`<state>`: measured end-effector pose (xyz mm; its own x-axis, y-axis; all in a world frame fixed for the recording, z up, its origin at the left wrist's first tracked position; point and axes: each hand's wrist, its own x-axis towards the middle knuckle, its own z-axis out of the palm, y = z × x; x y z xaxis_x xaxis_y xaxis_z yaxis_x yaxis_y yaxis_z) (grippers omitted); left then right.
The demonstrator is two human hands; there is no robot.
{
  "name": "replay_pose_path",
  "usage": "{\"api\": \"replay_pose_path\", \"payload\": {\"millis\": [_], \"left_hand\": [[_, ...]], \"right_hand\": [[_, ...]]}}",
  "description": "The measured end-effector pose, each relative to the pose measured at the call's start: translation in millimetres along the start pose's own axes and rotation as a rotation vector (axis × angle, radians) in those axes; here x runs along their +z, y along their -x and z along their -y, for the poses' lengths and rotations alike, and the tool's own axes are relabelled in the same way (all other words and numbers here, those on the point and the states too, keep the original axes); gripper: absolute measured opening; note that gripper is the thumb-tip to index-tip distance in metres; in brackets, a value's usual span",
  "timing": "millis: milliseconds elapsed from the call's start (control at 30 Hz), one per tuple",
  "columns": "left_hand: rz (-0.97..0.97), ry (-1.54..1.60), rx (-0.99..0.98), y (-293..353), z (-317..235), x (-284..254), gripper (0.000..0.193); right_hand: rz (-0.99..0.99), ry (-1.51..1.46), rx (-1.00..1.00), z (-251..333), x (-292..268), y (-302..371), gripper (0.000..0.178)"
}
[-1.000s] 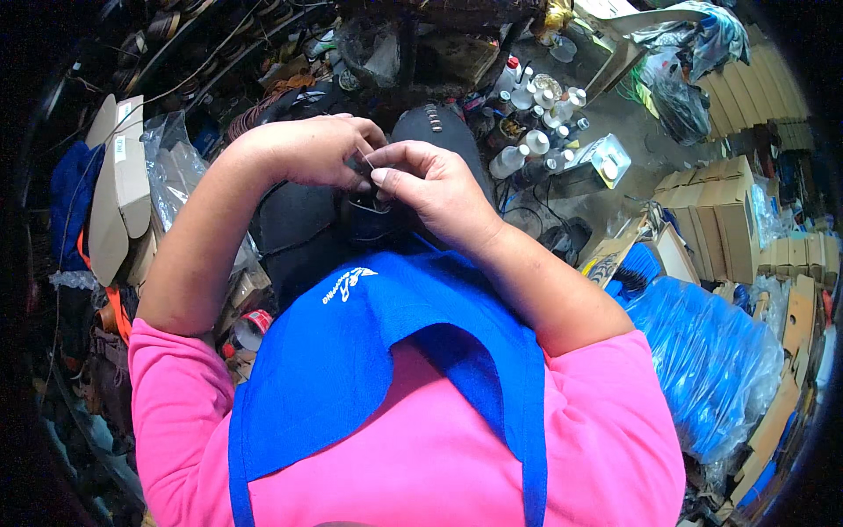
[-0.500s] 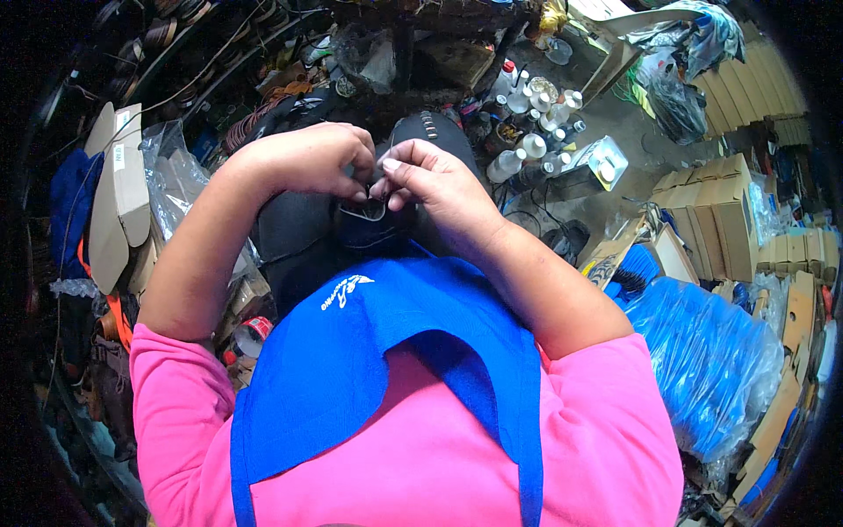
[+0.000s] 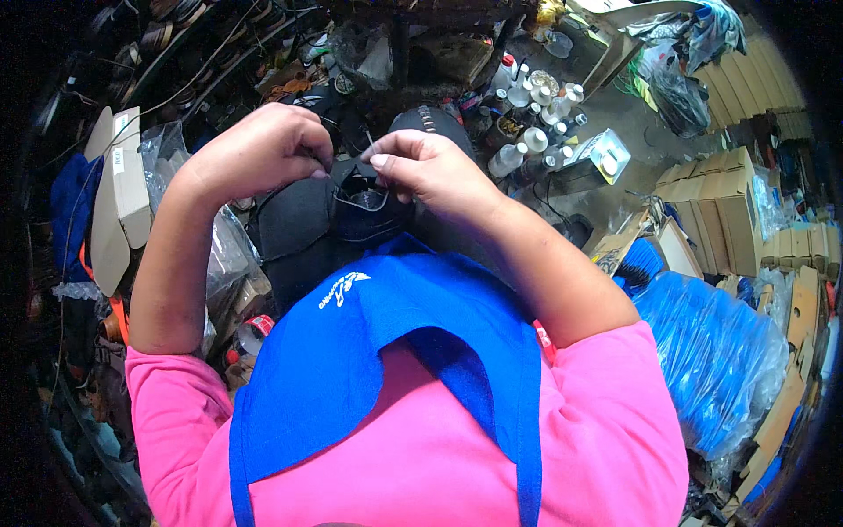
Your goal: Manually assembling and stitching small leather shoe components using thread.
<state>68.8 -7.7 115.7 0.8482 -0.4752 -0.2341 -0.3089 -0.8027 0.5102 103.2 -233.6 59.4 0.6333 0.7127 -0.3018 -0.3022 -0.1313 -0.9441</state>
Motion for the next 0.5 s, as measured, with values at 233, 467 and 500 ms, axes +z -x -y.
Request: {"api": "replay_pose_path", "payload": {"millis": [233,467,500], "left_hand": [[-0.264,0.107,0.052,6.1,-4.9,3.1,0.018],[-0.337,0.358,-0.023,0.1,-3.1,10.9,0.019],[-0.333,0.415,-0.034,-0.6,-3.1,12.4,0.021]], "right_hand": [[0.119,0.590,-0.139,16.9,-1.3,-20.1,0.029],[0.285,0.571,-0.018,22.4,-2.2,-23.9,0.025],[0.281,0.494,0.018,18.9,-3.1,-24.6,0.025]]}}
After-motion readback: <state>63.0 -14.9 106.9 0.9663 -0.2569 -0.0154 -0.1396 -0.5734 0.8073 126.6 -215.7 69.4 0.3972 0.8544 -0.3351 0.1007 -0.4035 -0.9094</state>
